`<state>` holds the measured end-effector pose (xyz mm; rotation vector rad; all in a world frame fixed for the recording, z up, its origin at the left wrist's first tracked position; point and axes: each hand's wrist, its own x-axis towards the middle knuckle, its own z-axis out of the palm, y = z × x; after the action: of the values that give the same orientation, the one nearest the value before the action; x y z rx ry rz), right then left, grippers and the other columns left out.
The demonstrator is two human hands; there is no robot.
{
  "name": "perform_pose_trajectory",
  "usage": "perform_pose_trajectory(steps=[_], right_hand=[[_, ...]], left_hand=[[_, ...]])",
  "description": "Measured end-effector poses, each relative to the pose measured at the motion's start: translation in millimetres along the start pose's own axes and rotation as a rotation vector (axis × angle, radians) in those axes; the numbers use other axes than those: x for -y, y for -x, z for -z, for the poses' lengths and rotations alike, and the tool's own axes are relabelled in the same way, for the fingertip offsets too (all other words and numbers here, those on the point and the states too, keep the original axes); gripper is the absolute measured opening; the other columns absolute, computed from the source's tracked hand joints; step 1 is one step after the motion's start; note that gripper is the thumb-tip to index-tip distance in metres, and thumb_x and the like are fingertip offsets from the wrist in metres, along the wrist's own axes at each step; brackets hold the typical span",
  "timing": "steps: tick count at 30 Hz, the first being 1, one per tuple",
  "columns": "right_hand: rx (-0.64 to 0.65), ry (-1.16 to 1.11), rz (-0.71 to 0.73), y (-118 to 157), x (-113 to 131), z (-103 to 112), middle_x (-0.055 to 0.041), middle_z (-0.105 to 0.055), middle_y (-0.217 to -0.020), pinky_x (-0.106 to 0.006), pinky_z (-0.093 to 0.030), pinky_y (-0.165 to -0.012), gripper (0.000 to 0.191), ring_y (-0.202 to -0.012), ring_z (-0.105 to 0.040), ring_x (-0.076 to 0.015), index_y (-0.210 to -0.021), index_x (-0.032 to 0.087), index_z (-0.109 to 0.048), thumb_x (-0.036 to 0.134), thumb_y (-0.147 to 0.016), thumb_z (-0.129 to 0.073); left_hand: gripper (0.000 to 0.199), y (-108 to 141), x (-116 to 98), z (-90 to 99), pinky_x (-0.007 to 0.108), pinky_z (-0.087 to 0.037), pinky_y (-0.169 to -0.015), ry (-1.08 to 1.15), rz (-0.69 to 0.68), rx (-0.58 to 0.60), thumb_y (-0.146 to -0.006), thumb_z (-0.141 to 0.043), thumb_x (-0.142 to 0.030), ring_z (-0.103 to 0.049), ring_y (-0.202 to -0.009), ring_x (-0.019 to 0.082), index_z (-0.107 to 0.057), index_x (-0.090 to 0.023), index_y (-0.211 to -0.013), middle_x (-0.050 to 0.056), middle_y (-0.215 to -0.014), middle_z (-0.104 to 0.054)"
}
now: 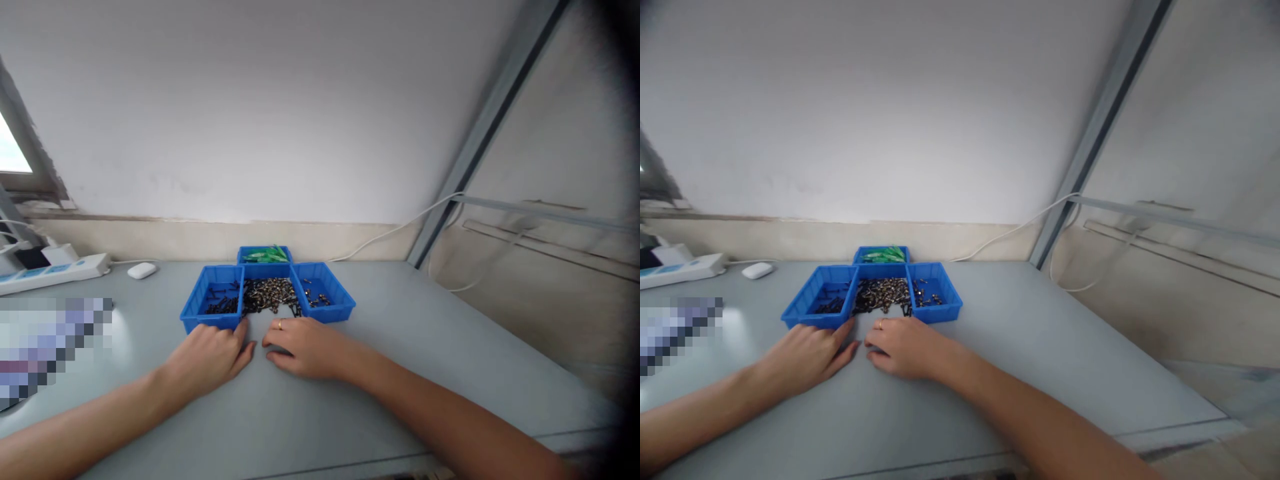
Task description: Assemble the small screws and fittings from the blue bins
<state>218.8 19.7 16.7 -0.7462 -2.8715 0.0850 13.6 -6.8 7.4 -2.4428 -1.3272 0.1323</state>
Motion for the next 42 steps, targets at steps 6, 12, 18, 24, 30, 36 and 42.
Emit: perform_pose_trajectory(steps=[6, 12, 18, 24, 30, 36, 42], right_hand=[[-0.005, 0.005, -0.001, 0, 1, 0, -0.0063, -0.063, -0.089, -0.026, -0.040, -0.068, 0.015, -0.078, -0.058, -0.0159, -0.091, 0.015, -0.060, 0.026, -0.089, -0.050], [-0.001, -0.008, -0.007, 1, 1, 0, -0.0062, -0.063, -0.090, -0.026, -0.040, -0.069, 0.014, -0.078, -0.058, -0.0159, -0.091, 0.015, -0.060, 0.025, -0.088, -0.050], [0.017, -0.019, -0.020, 1, 2, 3, -0.0065, -0.063, -0.090, -0.027, -0.041, -0.071, 0.014, -0.079, -0.057, -0.0160, -0.092, 0.015, -0.061, 0.023, -0.088, -0.050], [0.020, -0.014, -0.011, 1, 2, 3, -0.0067, -0.063, -0.089, -0.027, -0.041, -0.070, 0.015, -0.078, -0.057, -0.0165, -0.091, 0.015, -0.061, 0.024, -0.089, -0.049], [-0.022, -0.042, -0.090, 1, 2, 2, -0.0098, -0.062, -0.099, -0.031, -0.044, -0.077, 0.023, -0.090, -0.058, -0.0201, -0.107, 0.014, -0.057, 0.024, -0.089, -0.048], [-0.067, -0.074, -0.183, 0, 0, -6, -0.0110, -0.060, -0.104, -0.033, -0.044, -0.084, 0.026, -0.097, -0.057, -0.0212, -0.111, 0.014, -0.056, 0.022, -0.087, -0.050], [-0.042, -0.036, -0.126, -3, -2, -6, -0.0083, -0.061, -0.095, -0.030, -0.044, -0.079, 0.015, -0.090, -0.057, -0.0180, -0.095, 0.014, -0.060, 0.021, -0.090, -0.047]], left_hand=[[0.047, -4, -4, -0.3, 0.034, -0.048, -0.046, -0.063, -0.013, -0.006, -0.097, -0.031, -0.033, -0.065, -0.054, 0.030, -0.051, 0.001, -0.123, 0.014, -0.064, -0.066], [0.049, -7, -4, -4.1, 0.032, -0.045, -0.045, -0.036, 0.027, -0.036, -0.096, -0.033, -0.035, -0.065, -0.052, 0.028, -0.050, 0.003, -0.122, 0.013, -0.060, -0.065], [0.045, -7, -4, -2.8, 0.033, -0.046, -0.046, 0.001, 0.088, -0.045, -0.094, -0.035, -0.032, -0.066, -0.055, 0.029, -0.054, 0.002, -0.116, 0.014, -0.062, -0.066], [0.038, -6, -2, -4.2, 0.029, -0.046, -0.046, 0.002, 0.045, -0.047, -0.095, -0.035, -0.033, -0.066, -0.053, 0.026, -0.056, -0.006, -0.112, 0.010, -0.060, -0.066], [0.028, -5, 3, -4.9, 0.024, -0.046, -0.049, 0.114, -0.186, -0.118, -0.096, -0.034, -0.024, -0.065, -0.056, 0.019, -0.060, -0.014, -0.092, 0.005, -0.066, -0.066], [0.034, -6, 7, -7.9, 0.022, -0.049, -0.059, 0.323, -0.290, -0.231, -0.098, -0.031, -0.025, -0.064, -0.065, 0.014, -0.062, -0.016, -0.086, 0.003, -0.074, -0.066], [0.037, -8, 7, -15.8, 0.023, -0.048, -0.061, 0.412, -0.274, -0.246, -0.099, -0.030, -0.030, -0.064, -0.068, 0.014, -0.063, -0.017, -0.087, 0.002, -0.075, -0.065]])
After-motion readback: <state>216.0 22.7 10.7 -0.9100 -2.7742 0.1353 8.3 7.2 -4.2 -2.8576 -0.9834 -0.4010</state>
